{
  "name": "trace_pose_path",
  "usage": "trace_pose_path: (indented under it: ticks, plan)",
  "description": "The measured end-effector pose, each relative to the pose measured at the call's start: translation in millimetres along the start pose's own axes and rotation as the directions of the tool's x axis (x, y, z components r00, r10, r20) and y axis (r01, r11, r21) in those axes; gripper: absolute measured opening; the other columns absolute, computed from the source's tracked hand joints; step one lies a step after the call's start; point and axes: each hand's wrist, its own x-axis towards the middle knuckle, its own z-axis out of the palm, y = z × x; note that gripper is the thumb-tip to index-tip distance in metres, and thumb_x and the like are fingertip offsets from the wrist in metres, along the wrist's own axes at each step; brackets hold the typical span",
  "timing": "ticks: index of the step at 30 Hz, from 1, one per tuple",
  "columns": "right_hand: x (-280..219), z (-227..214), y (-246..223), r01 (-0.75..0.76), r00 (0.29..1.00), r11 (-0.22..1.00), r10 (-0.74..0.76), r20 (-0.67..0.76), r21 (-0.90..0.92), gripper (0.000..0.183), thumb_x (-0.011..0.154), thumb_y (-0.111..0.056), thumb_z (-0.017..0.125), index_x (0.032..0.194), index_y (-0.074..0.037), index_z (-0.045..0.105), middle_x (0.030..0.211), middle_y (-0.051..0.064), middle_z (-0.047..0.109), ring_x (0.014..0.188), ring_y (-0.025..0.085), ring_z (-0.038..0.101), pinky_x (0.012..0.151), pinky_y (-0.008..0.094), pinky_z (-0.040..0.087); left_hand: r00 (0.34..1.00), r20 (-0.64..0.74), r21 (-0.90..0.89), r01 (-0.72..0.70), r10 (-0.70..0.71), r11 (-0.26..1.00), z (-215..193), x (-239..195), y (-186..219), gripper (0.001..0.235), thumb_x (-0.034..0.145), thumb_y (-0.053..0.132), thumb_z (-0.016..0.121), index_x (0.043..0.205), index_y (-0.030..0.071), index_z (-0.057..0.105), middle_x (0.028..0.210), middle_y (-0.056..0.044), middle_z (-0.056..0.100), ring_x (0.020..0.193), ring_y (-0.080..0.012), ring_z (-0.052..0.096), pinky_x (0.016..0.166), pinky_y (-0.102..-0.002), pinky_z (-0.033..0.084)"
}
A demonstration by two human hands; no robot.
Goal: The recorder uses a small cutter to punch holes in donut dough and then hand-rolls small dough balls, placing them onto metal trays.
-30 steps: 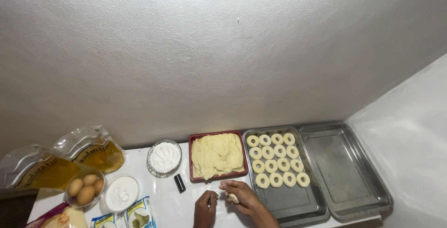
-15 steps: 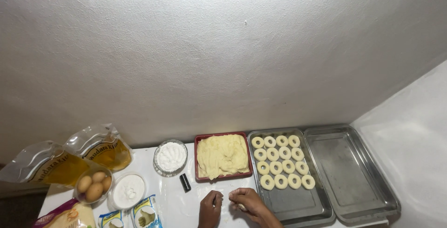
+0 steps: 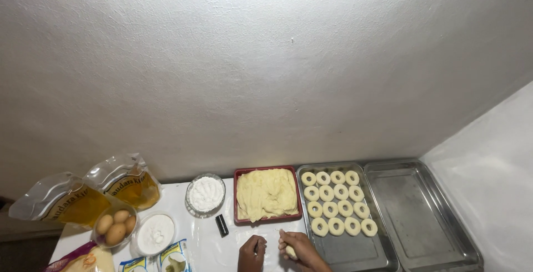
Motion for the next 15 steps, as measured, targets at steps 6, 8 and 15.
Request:
trace_pose_path:
  ticks: [6, 8, 15]
  plan:
    - [-49.2, 44.4, -42.6, -0.013, 1.000, 0.985, 0.017, 0.023, -0.170, 0.017, 0.091, -0.015, 0.070, 0.100, -0.001, 0.076, 0.091, 0.007, 0.081, 0.065, 0.011, 0.063, 0.060, 0.025, 0.054, 1.000, -0.021, -0.024, -0.011, 0.011, 1.000, -6.8, -6.9, 25.9, 0.010, 0.093, 0.005, 0.060, 0.086, 0.000, 0.067, 0.069, -0.010, 0.070, 0.062, -0.0153, 0.072, 0.060, -0.031, 0.056]
    - [-29.3, 28.5, -27.3, 0.011, 1.000, 0.977, -0.009, 0.010, -0.213, 0.015, 0.093, -0.014, 0.074, 0.095, 0.001, 0.072, 0.085, 0.009, 0.077, 0.063, 0.012, 0.062, 0.058, 0.026, 0.053, 1.000, -0.013, -0.026, 0.025, -0.025, 0.999, -9.2, -5.9, 37.6, 0.011, 0.094, 0.005, 0.061, 0.087, 0.000, 0.067, 0.068, -0.011, 0.069, 0.062, -0.0162, 0.071, 0.061, -0.031, 0.056]
    - [-13.2, 21.0, -23.6, 0.025, 0.996, 0.999, -0.029, -0.081, -0.039, 0.035, 0.101, -0.032, 0.063, 0.085, -0.002, 0.068, 0.071, 0.009, 0.066, 0.053, 0.015, 0.054, 0.046, 0.027, 0.044, 1.000, 0.007, 0.005, -0.003, 0.003, 1.000, -19.5, -9.0, 65.6, 0.011, 0.097, 0.006, 0.059, 0.090, -0.001, 0.066, 0.075, -0.010, 0.070, 0.064, -0.0182, 0.068, 0.062, -0.033, 0.054]
